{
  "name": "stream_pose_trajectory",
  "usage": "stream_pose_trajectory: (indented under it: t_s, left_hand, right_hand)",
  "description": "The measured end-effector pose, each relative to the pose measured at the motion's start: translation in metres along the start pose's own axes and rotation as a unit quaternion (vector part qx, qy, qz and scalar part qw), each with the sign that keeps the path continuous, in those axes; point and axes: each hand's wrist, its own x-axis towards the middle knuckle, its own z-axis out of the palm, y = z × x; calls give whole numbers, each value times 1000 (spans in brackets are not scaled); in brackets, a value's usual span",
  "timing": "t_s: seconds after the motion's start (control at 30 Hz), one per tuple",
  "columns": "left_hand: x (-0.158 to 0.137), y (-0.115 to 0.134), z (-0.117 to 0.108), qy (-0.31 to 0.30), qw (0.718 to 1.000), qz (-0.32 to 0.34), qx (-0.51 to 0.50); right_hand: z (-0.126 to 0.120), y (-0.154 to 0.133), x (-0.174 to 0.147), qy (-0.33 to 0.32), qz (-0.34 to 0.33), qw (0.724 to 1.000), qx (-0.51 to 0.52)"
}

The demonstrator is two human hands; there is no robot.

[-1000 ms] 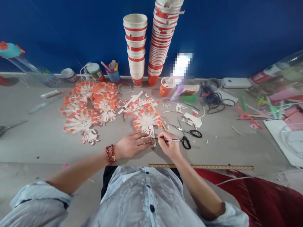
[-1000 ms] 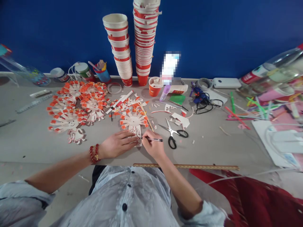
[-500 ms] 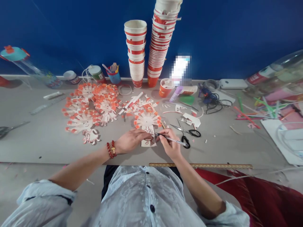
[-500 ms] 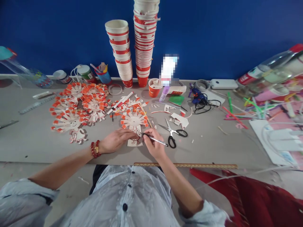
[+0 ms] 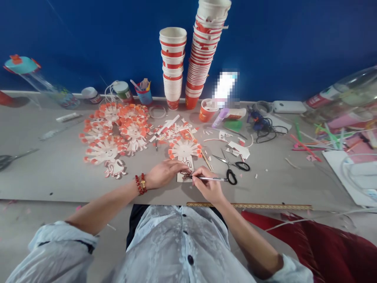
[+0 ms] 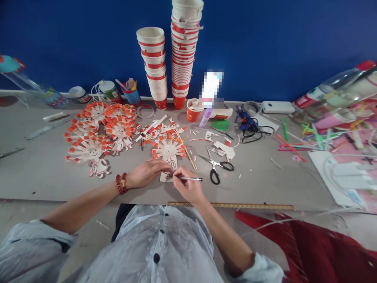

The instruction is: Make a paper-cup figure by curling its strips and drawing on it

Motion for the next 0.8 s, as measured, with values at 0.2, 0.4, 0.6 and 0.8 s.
stream_pose_trajectory:
  t_s: [0.2,0.4,0.6,0.8]
  left_hand:
    - [-1,0,1,5,1000,17,4]
    - [-1,-2,2,-1,999,37,-6]
    - [-2,-3,-1,-19,997,70,-2]
    - [-1,-2,-3,-15,997,73,3]
  right_hand:
    - [6,3,4,8,-35,995,-89]
    - [6,3,3,1,-36,995,-96]
    - [6,1,3,-10,-39,995,-91]
    - [7,4,1,-2,-45,996,-78]
